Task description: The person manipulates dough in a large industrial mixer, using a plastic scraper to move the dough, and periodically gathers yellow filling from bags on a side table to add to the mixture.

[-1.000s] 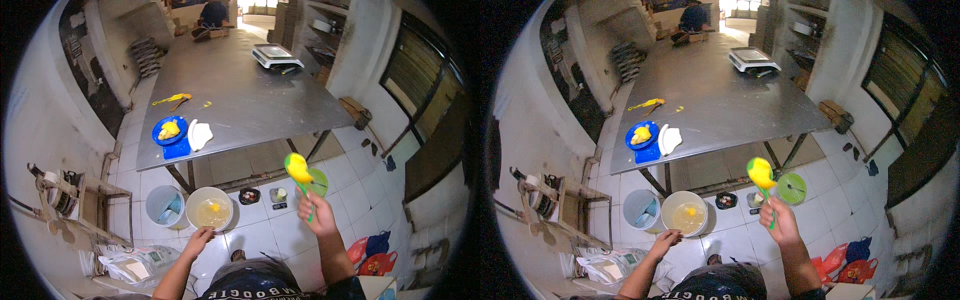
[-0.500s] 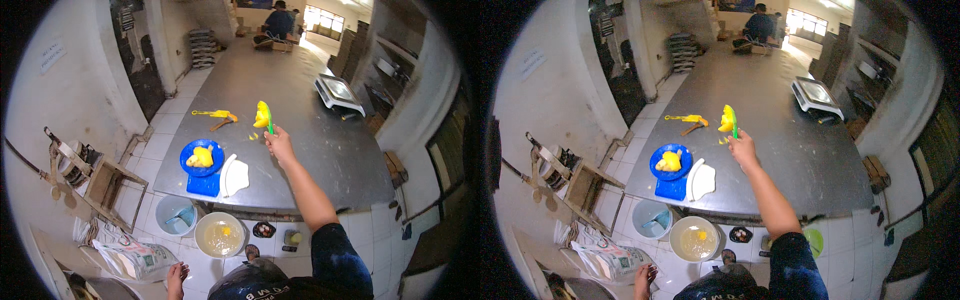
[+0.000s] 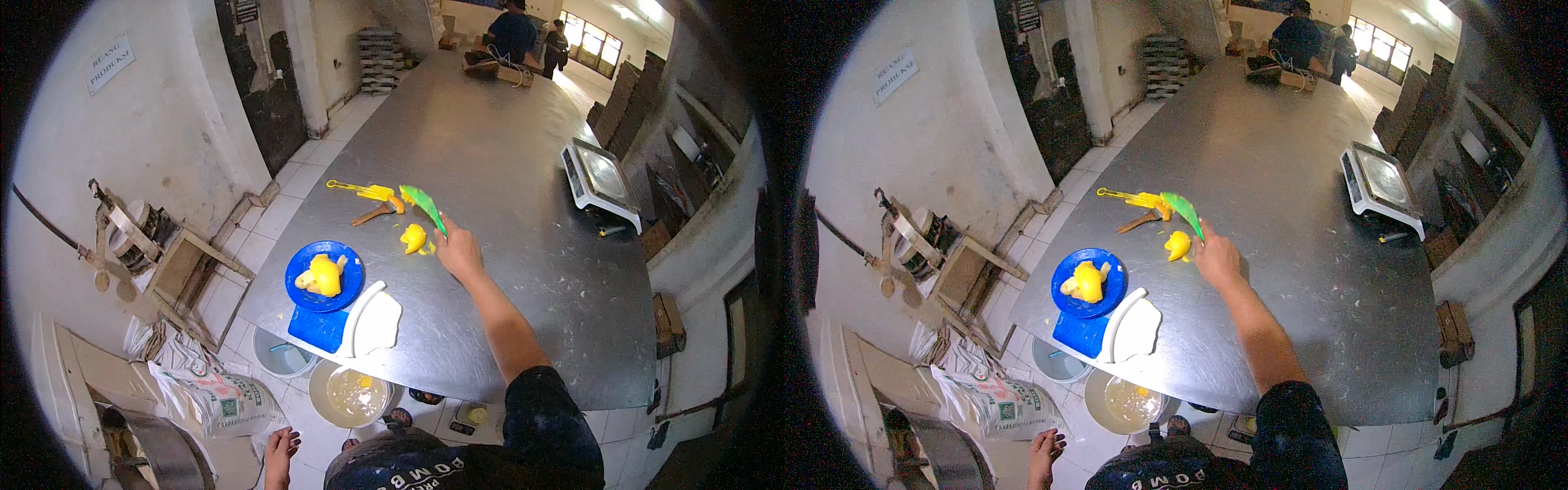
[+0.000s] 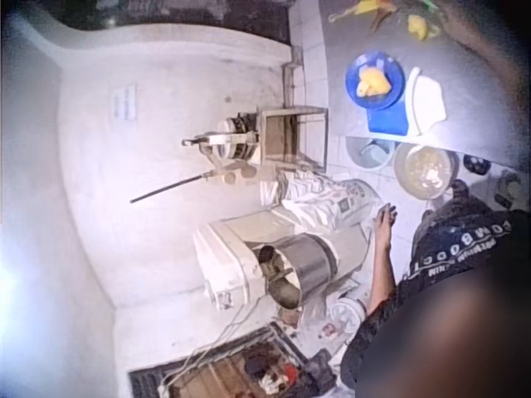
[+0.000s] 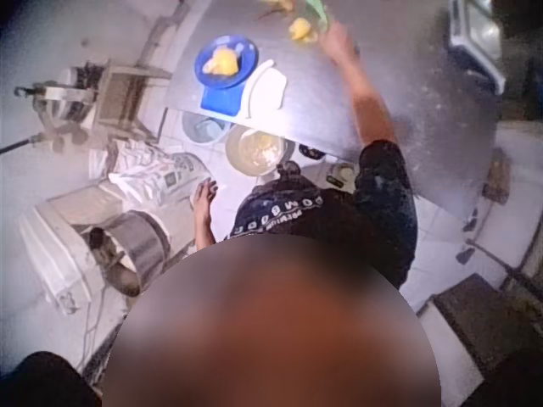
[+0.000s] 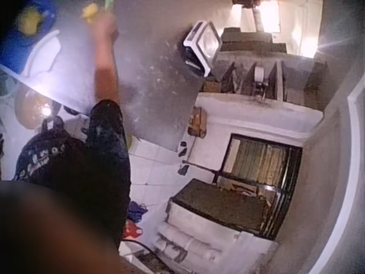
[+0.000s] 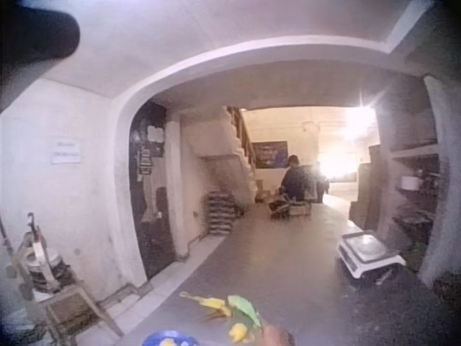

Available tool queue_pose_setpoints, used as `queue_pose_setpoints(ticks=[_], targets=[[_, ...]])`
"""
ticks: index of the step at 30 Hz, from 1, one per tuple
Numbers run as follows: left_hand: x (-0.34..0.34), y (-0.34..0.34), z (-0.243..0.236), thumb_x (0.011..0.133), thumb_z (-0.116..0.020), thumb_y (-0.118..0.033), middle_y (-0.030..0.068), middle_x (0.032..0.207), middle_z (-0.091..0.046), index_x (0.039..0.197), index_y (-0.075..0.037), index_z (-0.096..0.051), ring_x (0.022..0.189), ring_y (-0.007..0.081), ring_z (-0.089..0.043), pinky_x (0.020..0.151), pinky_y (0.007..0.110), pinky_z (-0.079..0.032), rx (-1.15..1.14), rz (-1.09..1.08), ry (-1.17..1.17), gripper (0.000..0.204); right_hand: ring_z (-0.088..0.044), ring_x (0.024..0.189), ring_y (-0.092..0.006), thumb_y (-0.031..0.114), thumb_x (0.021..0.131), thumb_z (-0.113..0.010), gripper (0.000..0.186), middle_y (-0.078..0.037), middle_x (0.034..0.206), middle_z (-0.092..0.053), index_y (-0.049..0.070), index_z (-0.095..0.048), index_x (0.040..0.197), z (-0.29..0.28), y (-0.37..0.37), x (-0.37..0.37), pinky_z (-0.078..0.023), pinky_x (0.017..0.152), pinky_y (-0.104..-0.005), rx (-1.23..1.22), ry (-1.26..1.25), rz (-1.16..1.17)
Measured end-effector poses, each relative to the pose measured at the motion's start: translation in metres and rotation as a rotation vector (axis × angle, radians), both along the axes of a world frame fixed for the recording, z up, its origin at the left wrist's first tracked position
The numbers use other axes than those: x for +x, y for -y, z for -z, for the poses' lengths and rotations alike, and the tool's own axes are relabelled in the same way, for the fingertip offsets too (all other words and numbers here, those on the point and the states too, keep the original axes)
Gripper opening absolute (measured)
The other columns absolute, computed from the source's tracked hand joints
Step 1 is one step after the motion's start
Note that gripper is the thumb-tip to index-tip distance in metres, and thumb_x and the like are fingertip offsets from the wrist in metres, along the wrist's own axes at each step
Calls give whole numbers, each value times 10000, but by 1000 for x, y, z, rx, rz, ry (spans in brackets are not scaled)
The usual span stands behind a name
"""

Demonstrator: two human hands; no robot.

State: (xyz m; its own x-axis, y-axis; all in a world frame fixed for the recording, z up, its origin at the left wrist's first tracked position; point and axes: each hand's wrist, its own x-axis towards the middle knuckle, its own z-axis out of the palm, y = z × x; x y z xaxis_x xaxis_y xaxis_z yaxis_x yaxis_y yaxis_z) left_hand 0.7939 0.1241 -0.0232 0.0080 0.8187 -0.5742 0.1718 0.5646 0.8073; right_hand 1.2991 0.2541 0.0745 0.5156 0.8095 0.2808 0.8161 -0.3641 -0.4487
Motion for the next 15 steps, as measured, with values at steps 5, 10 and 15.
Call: queue_pose_setpoints(ticks=[5,10,15], targets=[[31,-13,-9,911,-479,-286,88,978,-620,1091,-53,-538,835,152,-584,746,267,-442,56,84,23,301,-594,743,-392,251,851,-509,415,-229,797,-611,113,-476,1242,21,10,27,-461,668,-487,-304,119,4],[27,-9,-6,909,-492,-283,86,996,-612,1082,-43,-543,841,132,-563,766,276,-435,40,52,12,300,-605,737,-375,262,854,-503,421,-217,797,-621,121,-473,1249,-3,3,15,-469,673,-479,-19,-44,4],[26,-10,-1,902,-503,-291,81,973,-622,1059,-56,-547,821,141,-577,737,272,-439,61,60,8,286,-598,713,-383,276,863,-491,399,-214,767,-619,118,-490,1230,42,6,44,-467,644,-480,-130,100,-35]])
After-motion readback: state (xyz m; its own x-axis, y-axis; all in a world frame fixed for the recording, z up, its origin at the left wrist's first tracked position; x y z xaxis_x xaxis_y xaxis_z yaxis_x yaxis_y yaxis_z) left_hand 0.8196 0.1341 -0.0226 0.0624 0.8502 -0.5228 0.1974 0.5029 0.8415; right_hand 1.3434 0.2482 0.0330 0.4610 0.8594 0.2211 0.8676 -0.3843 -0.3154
